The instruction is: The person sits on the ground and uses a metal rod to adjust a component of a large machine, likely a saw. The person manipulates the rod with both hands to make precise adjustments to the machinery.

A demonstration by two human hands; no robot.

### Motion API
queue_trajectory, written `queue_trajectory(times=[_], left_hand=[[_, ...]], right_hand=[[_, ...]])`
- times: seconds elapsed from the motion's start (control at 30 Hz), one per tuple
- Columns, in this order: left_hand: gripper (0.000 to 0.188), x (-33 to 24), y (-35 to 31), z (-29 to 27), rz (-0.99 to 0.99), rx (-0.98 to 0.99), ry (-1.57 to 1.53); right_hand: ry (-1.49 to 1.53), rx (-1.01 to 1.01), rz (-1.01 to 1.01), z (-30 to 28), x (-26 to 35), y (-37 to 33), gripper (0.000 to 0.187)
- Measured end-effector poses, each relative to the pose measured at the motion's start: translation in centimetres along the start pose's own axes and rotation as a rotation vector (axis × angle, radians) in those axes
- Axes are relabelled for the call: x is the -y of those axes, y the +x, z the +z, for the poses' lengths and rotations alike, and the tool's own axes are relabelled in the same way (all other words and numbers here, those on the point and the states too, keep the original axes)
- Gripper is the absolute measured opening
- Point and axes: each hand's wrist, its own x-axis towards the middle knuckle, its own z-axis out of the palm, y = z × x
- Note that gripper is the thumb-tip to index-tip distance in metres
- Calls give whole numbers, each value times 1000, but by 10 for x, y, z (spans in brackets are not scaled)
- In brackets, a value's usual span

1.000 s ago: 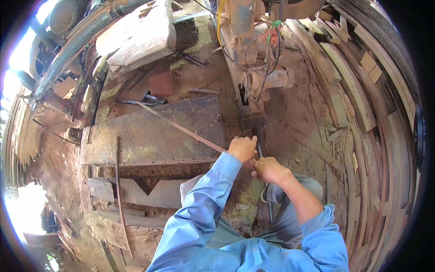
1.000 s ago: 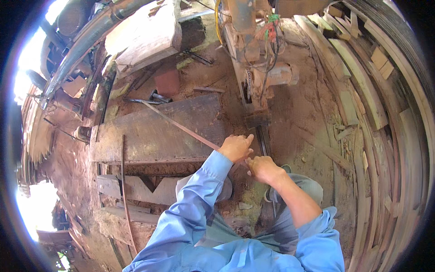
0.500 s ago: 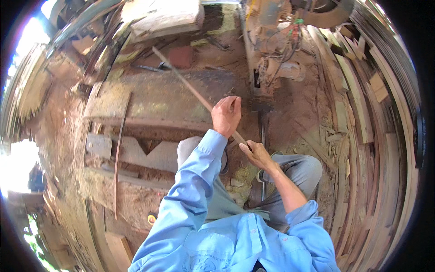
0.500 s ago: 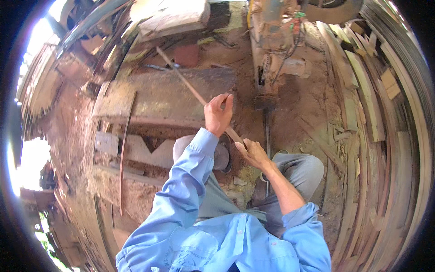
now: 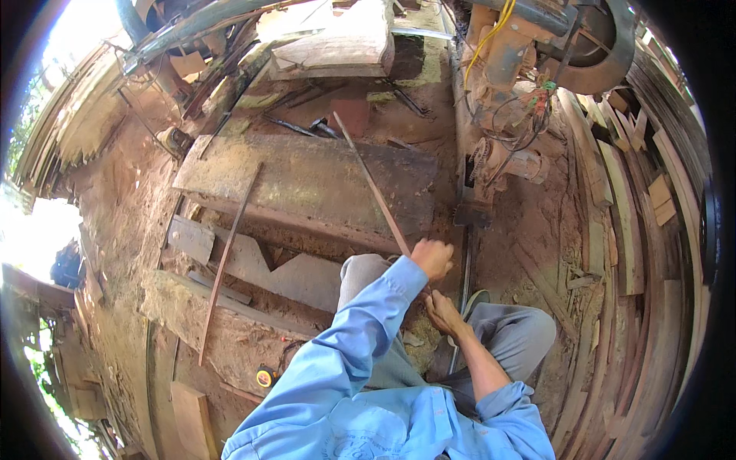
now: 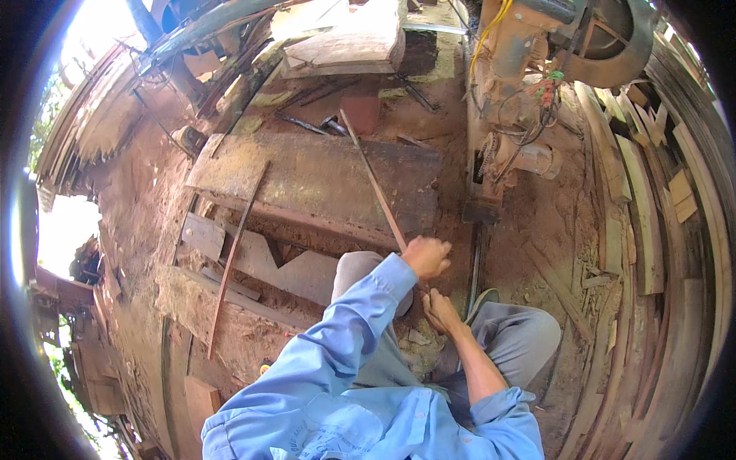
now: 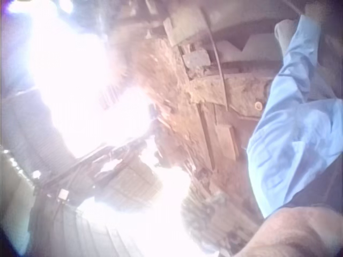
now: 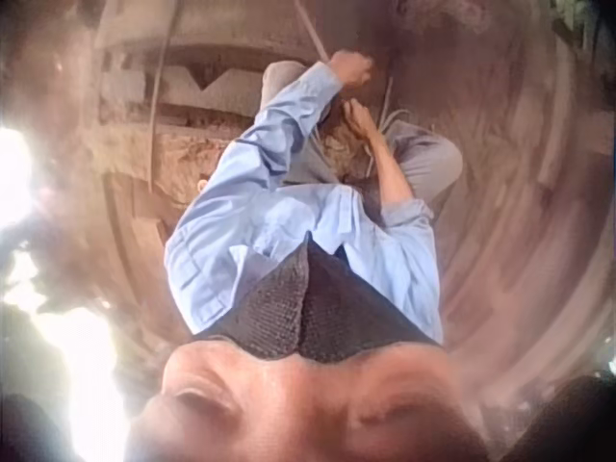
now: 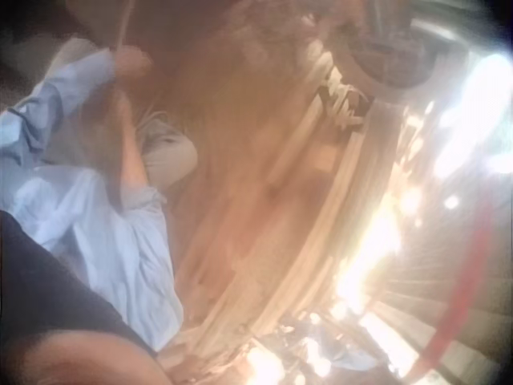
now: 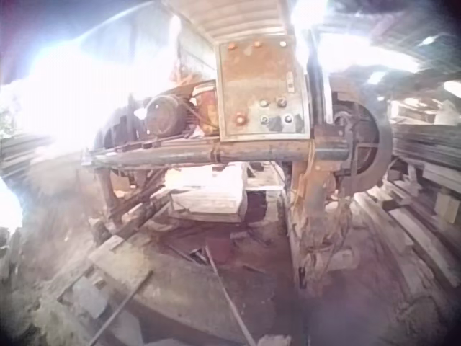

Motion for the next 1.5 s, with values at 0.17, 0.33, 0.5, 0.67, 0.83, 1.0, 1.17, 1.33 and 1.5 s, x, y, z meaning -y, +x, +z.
queue_trajectory(times=[0.17,0.33,0.5,0.67,0.83,1.0,1.17,1.33,1.5], left_hand=[[36,-18,7,19,70,301,77],[36,-25,18,0,129,26,27],[24,-24,23,-50,61,-567,-320],[16,-21,56,-65,236,-562,-286],[34,-14,76,-52,40,-730,-295],[65,-13,81,-49,-516,-838,-782],[70,31,75,-15,-746,-379,-1562],[37,-13,71,-37,-828,-276,-2202],[33,-13,71,-24,-821,-260,-2126]], right_hand=[[-49,55,-23,10,-26,7,40],[-90,130,-25,-58,29,-7,39],[-361,9,-65,-189,70,-7,26],[-253,-71,-186,-217,59,14,29],[178,-31,-18,-190,65,17,42],[388,3,39,-196,77,6,49],[422,75,72,-188,91,10,54],[174,-88,-109,-171,60,27,60],[48,-75,-67,-171,66,27,53]])
